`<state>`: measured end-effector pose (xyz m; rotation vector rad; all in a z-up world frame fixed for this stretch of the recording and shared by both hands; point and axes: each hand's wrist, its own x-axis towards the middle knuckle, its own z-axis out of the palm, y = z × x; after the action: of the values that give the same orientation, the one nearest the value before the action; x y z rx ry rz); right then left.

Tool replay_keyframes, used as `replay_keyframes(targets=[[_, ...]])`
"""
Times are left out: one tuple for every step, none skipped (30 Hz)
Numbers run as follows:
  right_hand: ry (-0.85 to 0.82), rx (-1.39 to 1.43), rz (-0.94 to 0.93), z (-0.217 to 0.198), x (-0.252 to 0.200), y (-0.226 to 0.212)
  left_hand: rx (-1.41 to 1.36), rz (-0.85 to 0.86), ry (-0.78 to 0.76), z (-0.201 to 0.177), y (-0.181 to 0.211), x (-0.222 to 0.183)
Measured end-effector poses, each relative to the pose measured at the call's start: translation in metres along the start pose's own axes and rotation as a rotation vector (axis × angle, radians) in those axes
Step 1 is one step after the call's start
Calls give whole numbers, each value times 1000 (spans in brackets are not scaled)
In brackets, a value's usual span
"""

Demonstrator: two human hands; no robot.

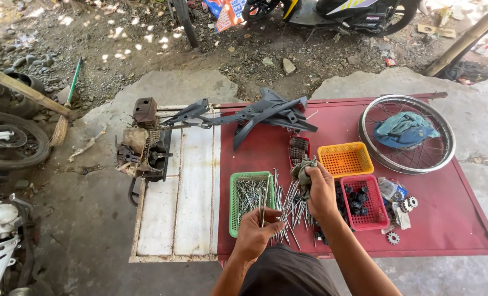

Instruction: Sorting and organizing metal wheel spokes into different containers on a workbench.

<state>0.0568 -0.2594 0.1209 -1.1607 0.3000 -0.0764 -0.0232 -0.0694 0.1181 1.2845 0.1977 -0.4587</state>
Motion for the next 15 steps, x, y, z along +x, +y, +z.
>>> replay_keyframes(targets=[[-4, 1, 5, 2, -1, 3, 0, -2, 6, -1, 1, -1], [-17, -56, 27, 5, -1, 6, 12, 66, 16, -2, 3, -1], [-31, -113, 49, 9, -1, 8, 25, 133, 26, -3, 6, -1], [-38, -111, 45, 16, -7, 13, 27, 140, 30, -4, 10, 2], [-76, -131, 57, 23, -14, 17, 47, 157, 65, -6, 15, 4], [-111, -150, 69, 30, -22, 23, 68, 171, 99, -9, 19, 6], [-115, -147, 66, 40, -32, 19, 70, 176, 101, -11, 21, 8], [-161, -231, 75, 50, -44, 16, 78, 204, 119, -14, 23, 9], [-207, -314, 83, 60, -56, 14, 87, 232, 137, -17, 24, 10], [-209, -315, 90, 61, -58, 19, 86, 227, 142, -21, 23, 7], [-199, -331, 104, 62, -60, 24, 99, 255, 131, -25, 21, 4], [-187, -346, 114, 65, -59, 28, 114, 286, 116, -30, 22, 3], [-188, -345, 118, 66, -61, 29, 115, 284, 118, -34, 22, -2], [-181, -352, 128, 67, -61, 29, 132, 245, 115, -38, 23, -4], [-174, -360, 139, 69, -61, 30, 149, 206, 113, -42, 23, -8]])
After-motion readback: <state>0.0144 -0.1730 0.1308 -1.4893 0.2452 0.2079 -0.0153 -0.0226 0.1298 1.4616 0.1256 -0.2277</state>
